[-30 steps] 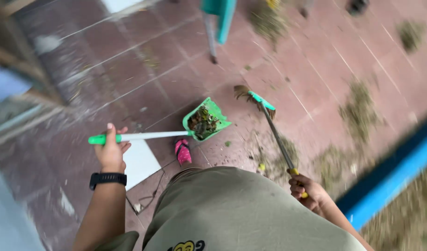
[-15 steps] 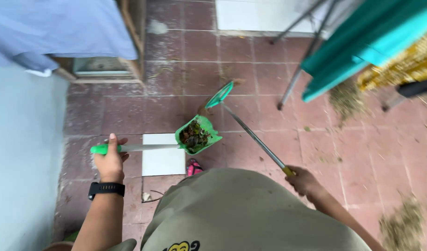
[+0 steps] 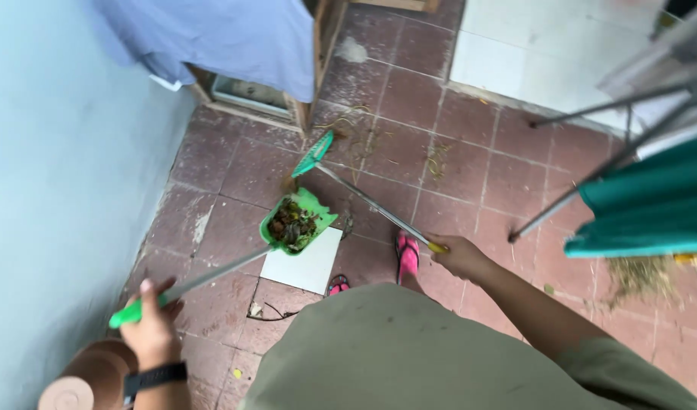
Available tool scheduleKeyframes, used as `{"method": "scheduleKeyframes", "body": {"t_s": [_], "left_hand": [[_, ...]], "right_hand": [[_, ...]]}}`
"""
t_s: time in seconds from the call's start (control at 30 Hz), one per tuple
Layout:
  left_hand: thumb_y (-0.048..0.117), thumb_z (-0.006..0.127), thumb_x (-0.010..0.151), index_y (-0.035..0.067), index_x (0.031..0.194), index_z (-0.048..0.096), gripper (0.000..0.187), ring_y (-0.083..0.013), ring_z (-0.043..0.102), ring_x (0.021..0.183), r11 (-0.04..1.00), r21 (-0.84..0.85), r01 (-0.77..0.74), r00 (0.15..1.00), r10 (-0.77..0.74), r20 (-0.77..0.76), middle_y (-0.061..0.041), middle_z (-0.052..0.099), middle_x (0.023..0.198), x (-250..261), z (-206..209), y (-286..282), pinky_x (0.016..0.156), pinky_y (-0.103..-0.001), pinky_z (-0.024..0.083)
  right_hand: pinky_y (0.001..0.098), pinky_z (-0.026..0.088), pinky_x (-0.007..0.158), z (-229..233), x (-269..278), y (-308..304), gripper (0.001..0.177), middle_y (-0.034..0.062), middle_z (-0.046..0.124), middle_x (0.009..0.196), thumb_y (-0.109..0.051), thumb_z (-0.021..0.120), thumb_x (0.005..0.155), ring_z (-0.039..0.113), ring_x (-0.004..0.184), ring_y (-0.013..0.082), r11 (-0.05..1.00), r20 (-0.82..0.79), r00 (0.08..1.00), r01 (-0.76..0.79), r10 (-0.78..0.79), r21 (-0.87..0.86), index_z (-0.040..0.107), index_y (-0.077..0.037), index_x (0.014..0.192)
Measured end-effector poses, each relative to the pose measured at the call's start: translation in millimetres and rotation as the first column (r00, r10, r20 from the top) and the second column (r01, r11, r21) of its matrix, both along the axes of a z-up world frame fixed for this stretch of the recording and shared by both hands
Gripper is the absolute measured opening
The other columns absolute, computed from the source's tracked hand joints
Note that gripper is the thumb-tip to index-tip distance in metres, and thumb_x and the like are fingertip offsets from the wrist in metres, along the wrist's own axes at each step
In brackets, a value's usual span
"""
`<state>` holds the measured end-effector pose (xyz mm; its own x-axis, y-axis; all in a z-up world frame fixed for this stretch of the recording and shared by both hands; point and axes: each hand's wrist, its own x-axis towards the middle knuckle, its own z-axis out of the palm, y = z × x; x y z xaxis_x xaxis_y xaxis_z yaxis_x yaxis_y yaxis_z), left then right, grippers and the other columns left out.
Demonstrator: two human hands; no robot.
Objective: Sweeping grass and debris from an outdoor tiled patio into a dustpan.
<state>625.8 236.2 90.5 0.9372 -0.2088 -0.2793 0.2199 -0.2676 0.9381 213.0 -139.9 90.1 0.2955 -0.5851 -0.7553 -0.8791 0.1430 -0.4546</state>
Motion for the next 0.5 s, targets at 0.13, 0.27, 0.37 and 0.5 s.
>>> {"method": "scheduleKeyframes", "body": {"t_s": [0.13, 0.27, 0.37, 0.5], "left_hand": [[0.035, 0.052, 0.119, 0.002, 0.127, 0.053, 0.033, -0.0214, 0.071, 0.092, 0.975, -0.108, -0.193, 0.981, 0.191, -0.035, -0.012, 0.072, 0.116, -12.6, -36.0, 71.0, 0.078, -0.031, 0.063], [0.05, 0.07, 0.112, 0.004, 0.138, 0.056, 0.055, -0.0307, 0.078, 0.101, 0.842, -0.113, -0.528, 0.843, 0.536, 0.048, -0.019, 0.068, 0.124, -33.5, -83.0, 125.7, 0.076, -0.045, 0.074], [0.053, 0.064, 0.112, 0.006, 0.136, 0.055, 0.054, -0.0291, 0.078, 0.1, 0.825, -0.103, -0.556, 0.825, 0.563, 0.057, -0.017, 0.068, 0.123, -47.9, -85.3, 85.0, 0.076, -0.043, 0.072], [0.058, 0.055, 0.112, 0.008, 0.133, 0.054, 0.054, -0.0266, 0.077, 0.099, 0.827, -0.038, -0.56, 0.825, 0.562, 0.065, -0.014, 0.069, 0.121, -65.8, -80.9, 49.0, 0.076, -0.039, 0.069]], "right_hand": [[0.0291, 0.032, 0.04, -21.5, 60.2, -54.9, 0.06, 0.0034, 0.069, 0.084, -0.012, 0.061, 0.09, 0.04, 0.044, 0.0128, 0.979, 0.071, 0.977, -0.202, 0.202, -0.006, 0.059, -0.028, 0.148], [0.0265, 0.047, 0.06, -127.1, 97.7, -118.9, 0.057, -0.003, 0.079, 0.103, -0.014, 0.066, 0.088, 0.061, 0.064, 0.012, 0.887, 0.013, 0.896, -0.439, 0.445, -0.144, 0.064, -0.035, 0.141], [0.0404, 0.05, 0.109, -74.6, 123.2, -142.4, 0.044, 0.0131, 0.068, 0.137, -0.034, 0.063, 0.095, 0.061, 0.131, 0.0308, 0.759, -0.253, 0.76, -0.639, 0.599, -0.124, 0.064, -0.039, 0.139], [0.0383, 0.057, 0.098, -118.4, 79.6, -220.7, 0.045, 0.0063, 0.076, 0.12, -0.029, 0.06, 0.094, 0.072, 0.113, 0.0272, 0.734, -0.379, 0.734, -0.655, 0.563, -0.179, 0.065, -0.049, 0.134]]}}
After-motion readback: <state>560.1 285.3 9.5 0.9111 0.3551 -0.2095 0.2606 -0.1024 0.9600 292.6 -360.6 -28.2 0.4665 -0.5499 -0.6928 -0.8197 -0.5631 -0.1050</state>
